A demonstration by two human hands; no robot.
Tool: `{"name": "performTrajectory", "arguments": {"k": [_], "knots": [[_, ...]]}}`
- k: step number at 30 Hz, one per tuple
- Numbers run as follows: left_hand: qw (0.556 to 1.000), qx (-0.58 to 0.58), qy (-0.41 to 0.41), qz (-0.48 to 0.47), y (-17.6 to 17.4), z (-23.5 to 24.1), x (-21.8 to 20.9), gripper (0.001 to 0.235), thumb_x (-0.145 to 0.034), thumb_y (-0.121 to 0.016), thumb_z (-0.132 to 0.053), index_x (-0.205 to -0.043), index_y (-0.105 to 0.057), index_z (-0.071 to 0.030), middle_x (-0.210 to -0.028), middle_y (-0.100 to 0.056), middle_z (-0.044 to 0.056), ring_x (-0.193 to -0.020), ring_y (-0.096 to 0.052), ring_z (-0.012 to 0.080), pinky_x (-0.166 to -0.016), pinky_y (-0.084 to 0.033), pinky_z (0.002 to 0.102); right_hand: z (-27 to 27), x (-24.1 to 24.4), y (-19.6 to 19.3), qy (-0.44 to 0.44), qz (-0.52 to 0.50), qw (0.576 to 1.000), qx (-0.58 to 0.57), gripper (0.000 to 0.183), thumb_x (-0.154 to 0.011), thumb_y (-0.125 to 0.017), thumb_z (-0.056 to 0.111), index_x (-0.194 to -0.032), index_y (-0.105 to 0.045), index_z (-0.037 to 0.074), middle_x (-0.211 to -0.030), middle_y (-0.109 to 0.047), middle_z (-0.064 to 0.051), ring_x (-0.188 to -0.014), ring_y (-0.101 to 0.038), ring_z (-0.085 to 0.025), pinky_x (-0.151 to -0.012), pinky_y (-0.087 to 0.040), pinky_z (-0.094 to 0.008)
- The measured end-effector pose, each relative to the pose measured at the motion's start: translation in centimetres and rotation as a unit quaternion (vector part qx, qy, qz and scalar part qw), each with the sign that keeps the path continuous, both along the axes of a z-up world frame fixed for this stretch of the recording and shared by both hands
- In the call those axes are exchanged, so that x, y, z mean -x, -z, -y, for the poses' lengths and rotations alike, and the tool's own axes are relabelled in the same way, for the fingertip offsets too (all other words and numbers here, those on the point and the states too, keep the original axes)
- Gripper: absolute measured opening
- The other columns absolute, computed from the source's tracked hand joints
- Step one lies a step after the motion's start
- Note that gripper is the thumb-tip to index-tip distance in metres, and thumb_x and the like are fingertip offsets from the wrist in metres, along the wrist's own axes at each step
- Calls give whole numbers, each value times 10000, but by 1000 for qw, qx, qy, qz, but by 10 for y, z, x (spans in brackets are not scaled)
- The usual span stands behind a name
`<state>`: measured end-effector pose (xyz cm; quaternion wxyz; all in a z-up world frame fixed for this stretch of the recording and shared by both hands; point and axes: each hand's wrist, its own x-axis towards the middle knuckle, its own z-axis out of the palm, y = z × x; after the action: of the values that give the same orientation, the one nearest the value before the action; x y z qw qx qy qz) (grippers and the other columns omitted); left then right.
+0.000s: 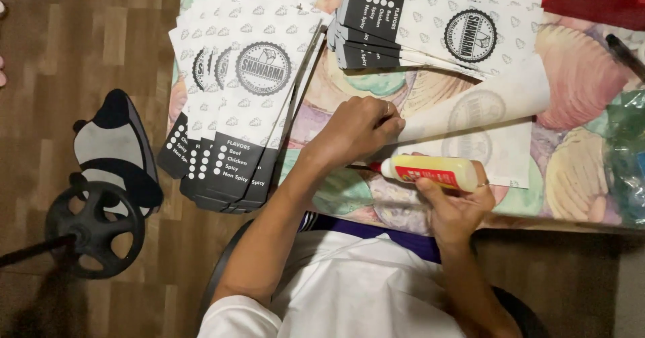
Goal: Assembling paper food bags by applying glue to the edges of printed wrappers and folding them.
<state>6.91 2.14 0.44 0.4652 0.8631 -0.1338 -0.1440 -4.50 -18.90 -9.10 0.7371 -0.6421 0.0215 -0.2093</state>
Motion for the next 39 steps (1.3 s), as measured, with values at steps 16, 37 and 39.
{"name": "performTrajectory", "arguments": {"k": [16,37,39], "knots": [[978,-32,111,175,-9,-9,56,303,-952,-644,-317,-1144,-729,-99,-1119,-766,177,-1078,-711,403,-855,-570,526,1,12,-61,-88,-92,971,-201,740,-791,-777,364,-1374,-481,16,-1413,-581,-210,-1294,-609,-317,-1136,-511,-459],[912,-113,127,374,29,10,96,629,-1125,-589,-273,-1579,-223,-39,-1647,-287,261,-1552,-284,512,-1284,-279,667,61,35,-66,-178,-171,937,-246,736,-887,-549,118,-1497,-251,-168,-1625,-290,-352,-1491,-353,-433,-1281,-269,-493],[914,-143,156,345,17,15,101,525,-1091,-544,-210,-1479,-382,105,-1589,-350,326,-1517,-278,493,-1261,-216,648,62,33,-65,-187,-185,939,-222,570,-913,-501,29,-1431,-376,-174,-1575,-376,-384,-1467,-413,-471,-1275,-304,-549]]}}
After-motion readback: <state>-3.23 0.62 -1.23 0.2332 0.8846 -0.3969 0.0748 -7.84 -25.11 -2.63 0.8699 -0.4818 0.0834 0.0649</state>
